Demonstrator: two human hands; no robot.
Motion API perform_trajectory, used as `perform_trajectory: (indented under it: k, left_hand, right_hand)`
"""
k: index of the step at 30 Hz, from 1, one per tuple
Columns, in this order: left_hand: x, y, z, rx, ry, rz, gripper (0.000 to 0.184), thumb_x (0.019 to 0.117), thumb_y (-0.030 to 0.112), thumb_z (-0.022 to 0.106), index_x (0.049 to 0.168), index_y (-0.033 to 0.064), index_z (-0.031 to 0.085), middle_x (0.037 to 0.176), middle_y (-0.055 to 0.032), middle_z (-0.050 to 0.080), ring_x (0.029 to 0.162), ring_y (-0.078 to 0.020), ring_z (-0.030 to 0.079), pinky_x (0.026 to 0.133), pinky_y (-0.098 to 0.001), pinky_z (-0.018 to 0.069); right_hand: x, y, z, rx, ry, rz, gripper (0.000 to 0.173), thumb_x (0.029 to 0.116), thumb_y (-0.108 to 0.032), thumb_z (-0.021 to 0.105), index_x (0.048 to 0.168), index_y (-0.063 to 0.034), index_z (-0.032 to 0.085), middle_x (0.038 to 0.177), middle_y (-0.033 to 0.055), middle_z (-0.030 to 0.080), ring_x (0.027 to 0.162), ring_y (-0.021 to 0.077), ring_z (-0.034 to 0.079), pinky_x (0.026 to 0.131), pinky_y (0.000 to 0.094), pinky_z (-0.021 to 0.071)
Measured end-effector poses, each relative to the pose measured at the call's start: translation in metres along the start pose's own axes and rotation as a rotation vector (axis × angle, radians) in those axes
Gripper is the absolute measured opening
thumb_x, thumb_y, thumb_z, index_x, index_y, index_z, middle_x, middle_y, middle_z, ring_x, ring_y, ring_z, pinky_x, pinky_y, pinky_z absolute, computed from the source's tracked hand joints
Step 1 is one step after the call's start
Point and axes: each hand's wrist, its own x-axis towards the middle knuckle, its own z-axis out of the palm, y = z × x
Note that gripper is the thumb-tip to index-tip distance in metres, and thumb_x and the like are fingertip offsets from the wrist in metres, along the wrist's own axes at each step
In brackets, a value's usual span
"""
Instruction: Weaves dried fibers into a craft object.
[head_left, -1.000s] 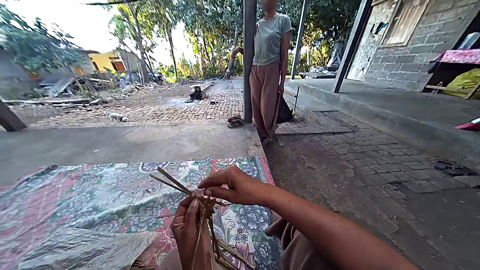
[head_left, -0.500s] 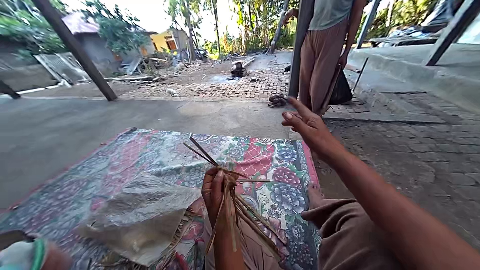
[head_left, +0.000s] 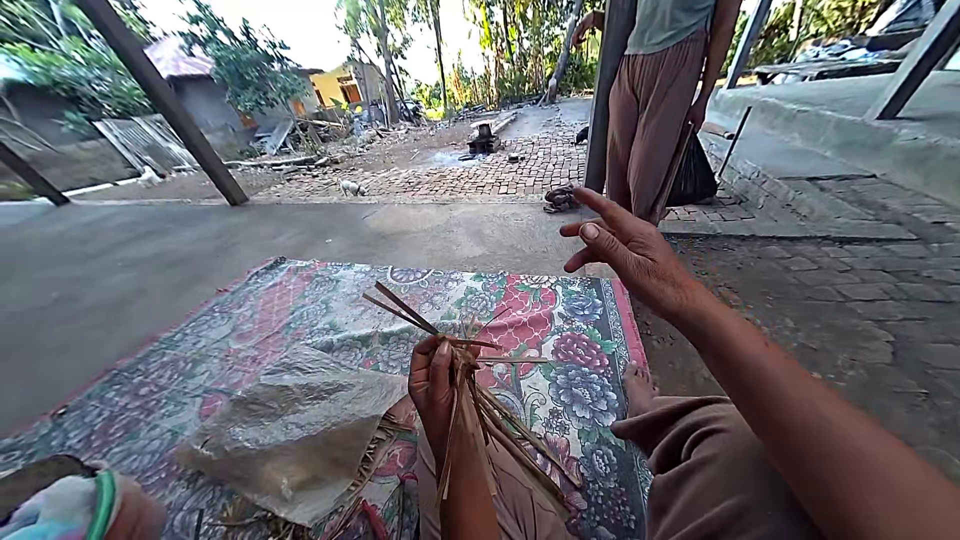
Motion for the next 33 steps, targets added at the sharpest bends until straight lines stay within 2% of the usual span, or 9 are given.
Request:
perform_trajectory:
  k: [2,5,7,11,17,24,30,33]
  left_hand:
    - [0.001,0.000,-0.001,-0.002,0.018,0.011,0.020,0.1030,0.000,0.040,0.107,0.0002,0.059,0.084,-0.0064,0.071,0.073,-0.0160,0.073,0.071,-0.0351,0.0650]
    - [0.001,-0.003,-0.001,-0.016,0.039,0.012,0.019,0.1029,-0.001,0.041,0.106,0.0000,0.060,0.083,-0.0065,0.071,0.072,-0.0164,0.073,0.070,-0.0352,0.0651]
    - [0.000,-0.004,0.001,-0.028,0.045,0.000,0.019,0.1023,0.000,0.042,0.105,-0.0004,0.061,0.082,-0.0073,0.070,0.071,-0.0162,0.073,0.069,-0.0346,0.0647]
    - [-0.001,-0.006,0.002,-0.058,0.035,-0.005,0.017,0.1011,-0.001,0.046,0.103,-0.0003,0.062,0.081,-0.0089,0.071,0.070,-0.0168,0.073,0.070,-0.0348,0.0646]
    - [-0.001,-0.006,0.000,-0.037,0.043,0.001,0.016,0.1009,-0.001,0.046,0.102,0.0002,0.062,0.081,-0.0083,0.070,0.071,-0.0164,0.072,0.070,-0.0340,0.0645]
    - [-0.001,-0.006,0.000,-0.034,0.028,0.012,0.015,0.0999,-0.002,0.047,0.104,0.0001,0.061,0.084,-0.0076,0.071,0.074,-0.0164,0.073,0.074,-0.0348,0.0647]
    - [-0.003,-0.006,0.004,-0.049,0.014,-0.017,0.016,0.1006,-0.001,0.046,0.104,0.0003,0.062,0.082,-0.0080,0.071,0.071,-0.0162,0.073,0.071,-0.0344,0.0648]
    - [-0.003,-0.008,0.004,-0.044,0.014,-0.030,0.018,0.1009,-0.001,0.045,0.104,0.0003,0.062,0.081,-0.0074,0.071,0.070,-0.0164,0.073,0.069,-0.0345,0.0649]
  right_hand:
    - [0.001,0.001,0.002,-0.051,0.000,-0.044,0.051,0.1102,-0.033,0.042,0.157,-0.0124,0.040,0.118,0.0094,0.071,0.083,0.0169,0.072,0.071,0.0330,0.0613]
    - [0.001,0.008,0.008,-0.119,-0.054,-0.098,0.037,0.1069,-0.022,0.053,0.138,-0.0020,0.059,0.105,0.0062,0.074,0.076,0.0102,0.070,0.069,0.0276,0.0599]
    - [0.001,0.011,0.011,-0.162,-0.086,-0.138,0.032,0.1044,-0.018,0.058,0.130,-0.0012,0.065,0.099,0.0039,0.075,0.076,0.0074,0.070,0.070,0.0247,0.0599]
    - [0.000,0.016,0.016,-0.180,-0.163,-0.226,0.028,0.1009,-0.015,0.062,0.124,-0.0026,0.069,0.094,0.0016,0.075,0.072,0.0062,0.069,0.067,0.0237,0.0601]
    - [-0.001,0.016,0.026,-0.191,-0.206,-0.255,0.027,0.0983,-0.013,0.066,0.123,-0.0030,0.070,0.089,0.0016,0.074,0.071,0.0044,0.068,0.066,0.0219,0.0585]
    - [0.001,0.020,0.031,-0.271,-0.275,-0.246,0.028,0.0986,-0.015,0.066,0.124,-0.0046,0.070,0.092,0.0012,0.075,0.074,0.0063,0.068,0.072,0.0262,0.0587]
    - [0.002,0.017,0.037,-0.283,-0.344,-0.223,0.028,0.0992,-0.014,0.065,0.125,-0.0039,0.070,0.094,0.0029,0.075,0.074,0.0081,0.067,0.071,0.0274,0.0581]
    - [0.005,0.019,0.046,-0.306,-0.432,-0.176,0.029,0.1016,-0.016,0.062,0.128,-0.0053,0.069,0.099,0.0053,0.075,0.078,0.0133,0.069,0.076,0.0350,0.0586]
